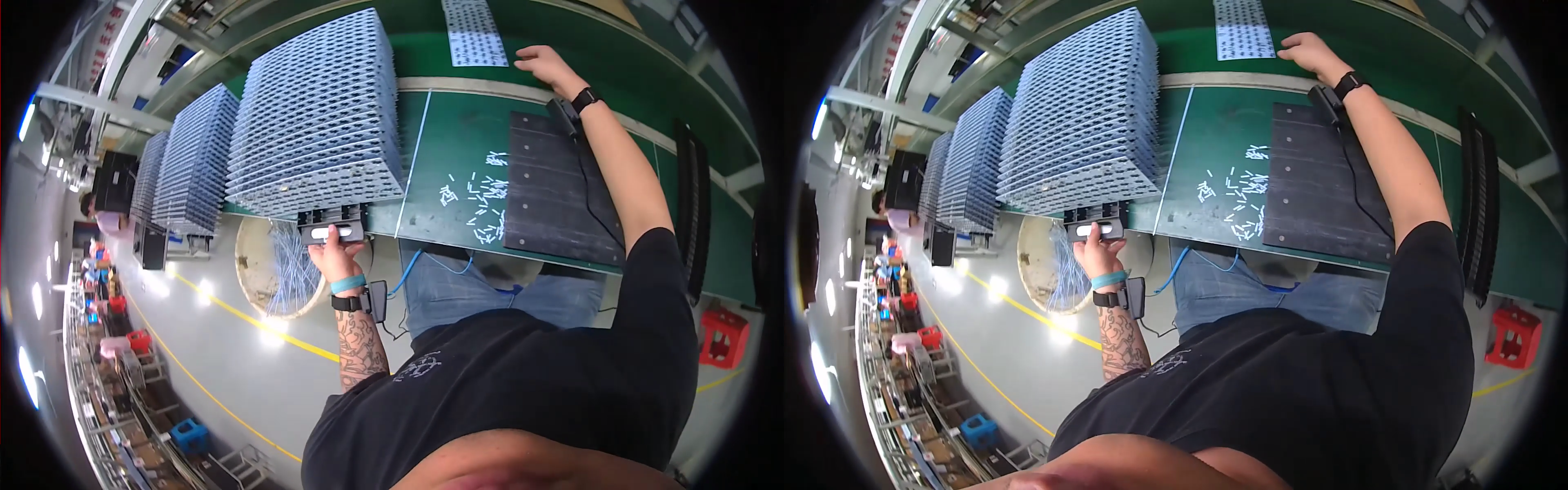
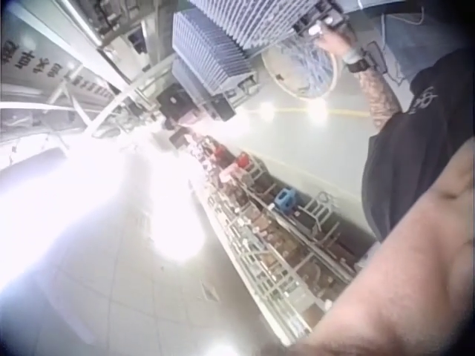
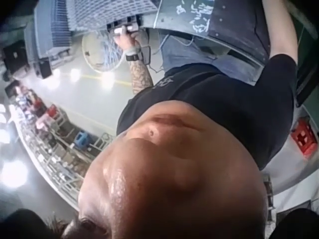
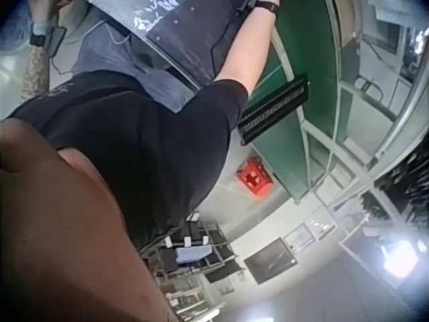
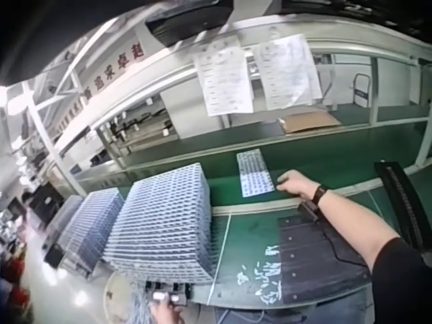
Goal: The person picks up a circuit board, places it onto a fixture, and presses it down before placing it onto a stack. This process is repeated several times with other circuit boards.
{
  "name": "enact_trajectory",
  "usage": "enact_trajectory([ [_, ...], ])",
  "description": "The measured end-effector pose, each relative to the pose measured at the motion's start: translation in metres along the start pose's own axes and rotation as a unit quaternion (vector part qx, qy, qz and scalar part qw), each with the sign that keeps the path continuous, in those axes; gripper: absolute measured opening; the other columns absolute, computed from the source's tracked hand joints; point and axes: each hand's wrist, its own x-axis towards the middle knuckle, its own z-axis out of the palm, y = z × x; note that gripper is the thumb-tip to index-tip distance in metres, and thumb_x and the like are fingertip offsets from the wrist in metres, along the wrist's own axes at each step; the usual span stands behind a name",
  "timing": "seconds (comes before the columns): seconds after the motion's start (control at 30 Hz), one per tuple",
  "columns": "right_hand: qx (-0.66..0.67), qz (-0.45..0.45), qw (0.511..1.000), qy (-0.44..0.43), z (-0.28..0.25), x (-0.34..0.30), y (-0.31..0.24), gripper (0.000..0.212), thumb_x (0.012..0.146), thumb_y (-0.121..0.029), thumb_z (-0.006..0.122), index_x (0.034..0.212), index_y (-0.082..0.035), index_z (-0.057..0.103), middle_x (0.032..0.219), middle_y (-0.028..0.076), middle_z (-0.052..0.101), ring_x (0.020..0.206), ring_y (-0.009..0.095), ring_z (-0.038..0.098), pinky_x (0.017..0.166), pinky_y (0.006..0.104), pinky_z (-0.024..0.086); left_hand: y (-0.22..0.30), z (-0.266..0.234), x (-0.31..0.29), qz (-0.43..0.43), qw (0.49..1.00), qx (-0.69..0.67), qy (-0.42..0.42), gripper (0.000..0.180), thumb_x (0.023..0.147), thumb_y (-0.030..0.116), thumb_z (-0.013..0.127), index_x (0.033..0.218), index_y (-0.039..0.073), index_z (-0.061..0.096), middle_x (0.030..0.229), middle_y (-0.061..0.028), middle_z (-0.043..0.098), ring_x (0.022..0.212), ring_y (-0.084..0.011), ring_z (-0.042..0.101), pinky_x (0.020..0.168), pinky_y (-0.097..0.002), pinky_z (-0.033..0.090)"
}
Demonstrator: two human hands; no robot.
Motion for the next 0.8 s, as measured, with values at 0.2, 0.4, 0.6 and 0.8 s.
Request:
enact_trajectory([
  [0.2,0.072,-0.026,0.991,-0.113,-0.014,-0.087,-0.028,0.039,0.094,-0.019,0.074,0.125,0.004,0.068,0.114,0.010,0.072,0.107,0.018,0.066,0.095,0.0290,0.051,-0.008,-0.018,0.020,0.061,0.998,-0.014,-0.028,0.014,0.099,0.006,0.063,0.111,0.003,0.056,0.098,-0.0117,0.070,0.071,-0.0242,0.073,0.049,-0.0363,0.062],
  [0.4,0.077,-0.081,0.986,-0.122,-0.022,-0.165,-0.029,0.030,0.096,-0.012,0.071,0.121,0.003,0.068,0.112,0.006,0.071,0.104,0.013,0.065,0.092,0.0273,0.052,0.020,-0.038,0.024,0.014,0.999,0.039,-0.028,0.020,0.098,0.014,0.069,0.110,0.000,0.058,0.096,-0.0111,0.069,0.073,-0.0213,0.072,0.049,-0.0357,0.061],
  [0.6,0.056,-0.025,0.976,-0.207,0.013,-0.232,-0.066,0.028,0.096,-0.010,0.070,0.122,0.002,0.068,0.109,0.005,0.072,0.100,0.012,0.066,0.091,0.0279,0.054,0.044,-0.082,0.049,0.223,0.905,0.342,0.120,0.050,0.095,0.020,0.075,0.134,-0.007,0.057,0.114,-0.0173,0.070,0.102,-0.0237,0.069,0.084,-0.0342,0.056],
  [0.8,0.059,-0.163,0.949,-0.264,0.146,-0.265,-0.167,0.045,0.096,-0.011,0.068,0.136,0.008,0.059,0.109,0.022,0.072,0.100,0.025,0.071,0.087,0.0337,0.056,0.113,-0.076,0.139,0.341,0.895,0.283,0.045,0.062,0.092,0.003,0.070,0.149,-0.006,0.046,0.149,-0.0226,0.053,0.131,-0.0279,0.057,0.108,-0.0378,0.047],
])
